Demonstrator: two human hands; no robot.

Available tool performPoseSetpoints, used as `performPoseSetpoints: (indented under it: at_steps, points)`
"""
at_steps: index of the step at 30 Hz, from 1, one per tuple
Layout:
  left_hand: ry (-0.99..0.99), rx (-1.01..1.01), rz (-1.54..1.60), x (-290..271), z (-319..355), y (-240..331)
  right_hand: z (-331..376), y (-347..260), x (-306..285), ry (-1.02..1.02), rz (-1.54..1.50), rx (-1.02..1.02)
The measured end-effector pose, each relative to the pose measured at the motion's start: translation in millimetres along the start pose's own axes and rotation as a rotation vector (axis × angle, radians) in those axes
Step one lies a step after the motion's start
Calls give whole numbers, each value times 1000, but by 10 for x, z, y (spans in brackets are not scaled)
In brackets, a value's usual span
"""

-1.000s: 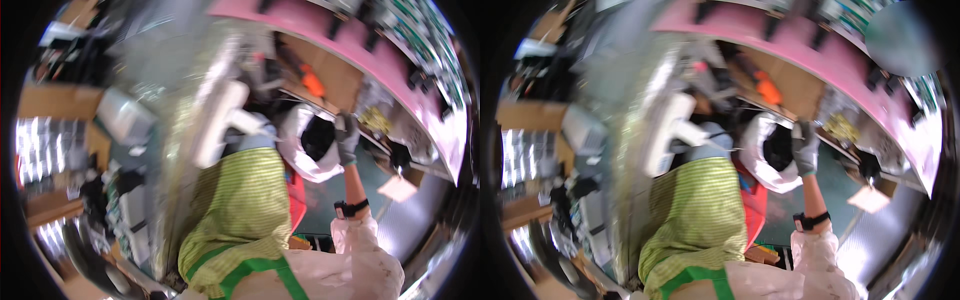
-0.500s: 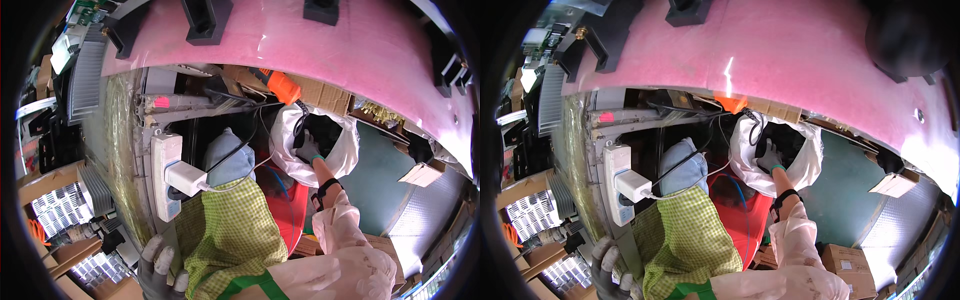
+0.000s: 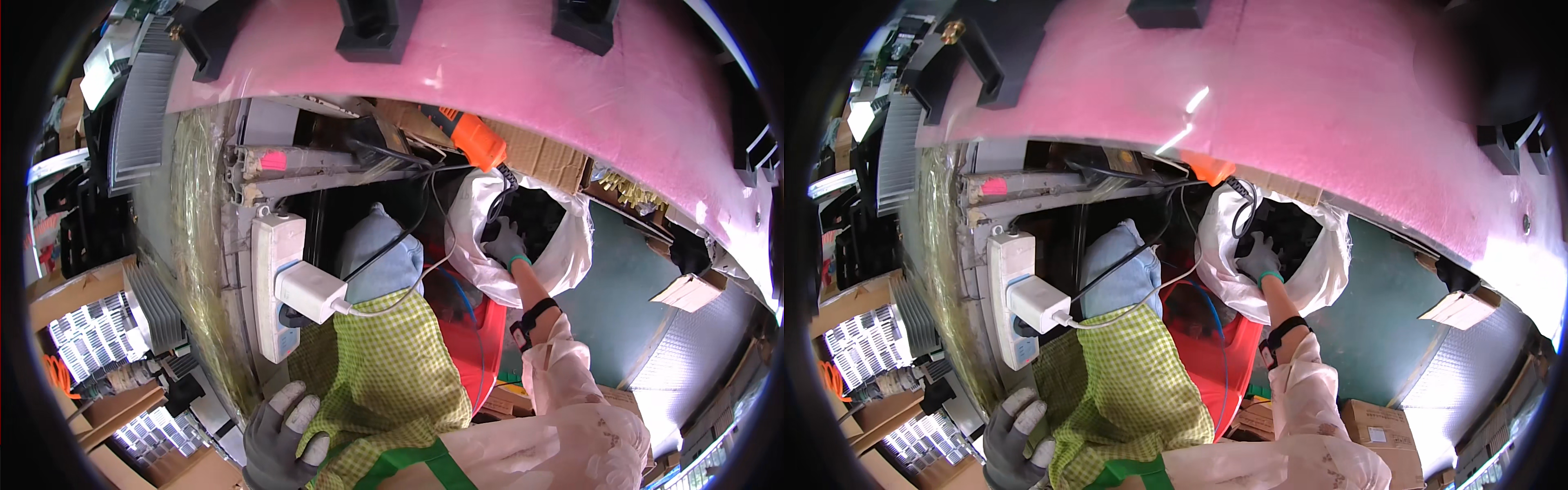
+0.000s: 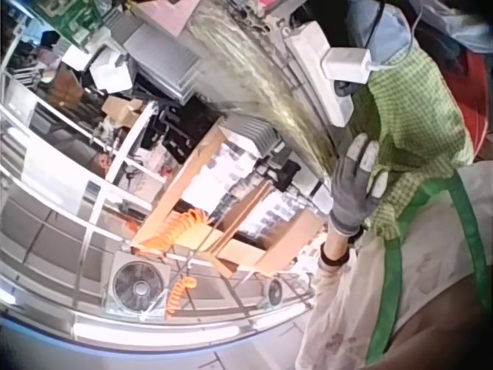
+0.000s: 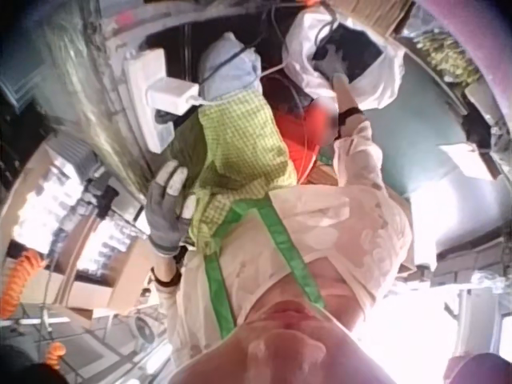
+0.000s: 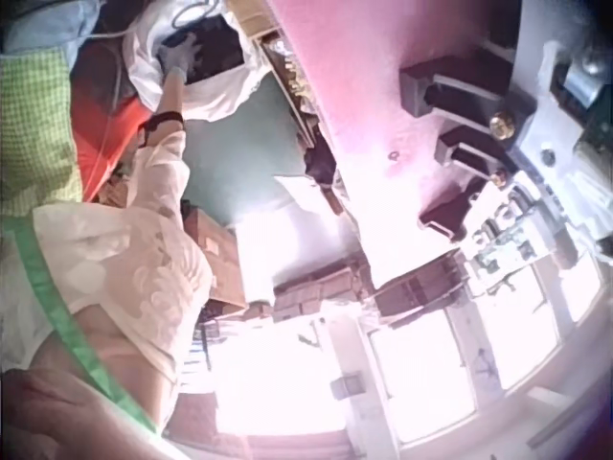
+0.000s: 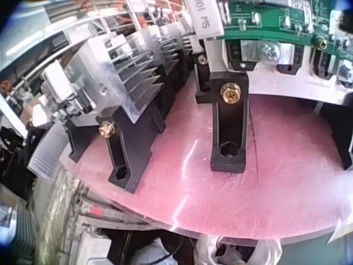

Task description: Assemble electronic modules by attaching components and using an electric screwdriver.

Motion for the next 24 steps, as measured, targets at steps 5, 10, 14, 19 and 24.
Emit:
performPoseSetpoints:
  at_steps: [5, 10, 14, 19, 24]
  points:
    - [-46, -10, 0, 48, 67, -6, 22, 67, 122, -100, -21, 81]
    - [-74, -25, 0, 92, 130, -46, 42, -35, 98, -73, 117, -10]
    - [-60, 9, 39, 125, 163, -58, 70, 11, 30, -49, 115, -87]
    - [-136, -31, 125, 228, 168, -94, 236, 351, -313, -50, -329, -117]
    - [-5, 77, 127, 155, 209, -19, 975, 538, -1138, -36, -1136, -455]
Point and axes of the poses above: each hand's wrist, its own z-axis away from the middle knuckle, its own x-axis out of the palm, y = z × x, the point moved 7 cm from there along -z, towards the middle knuckle, and after that the axes turned 5 degrees about x, right-handed, at the moved point
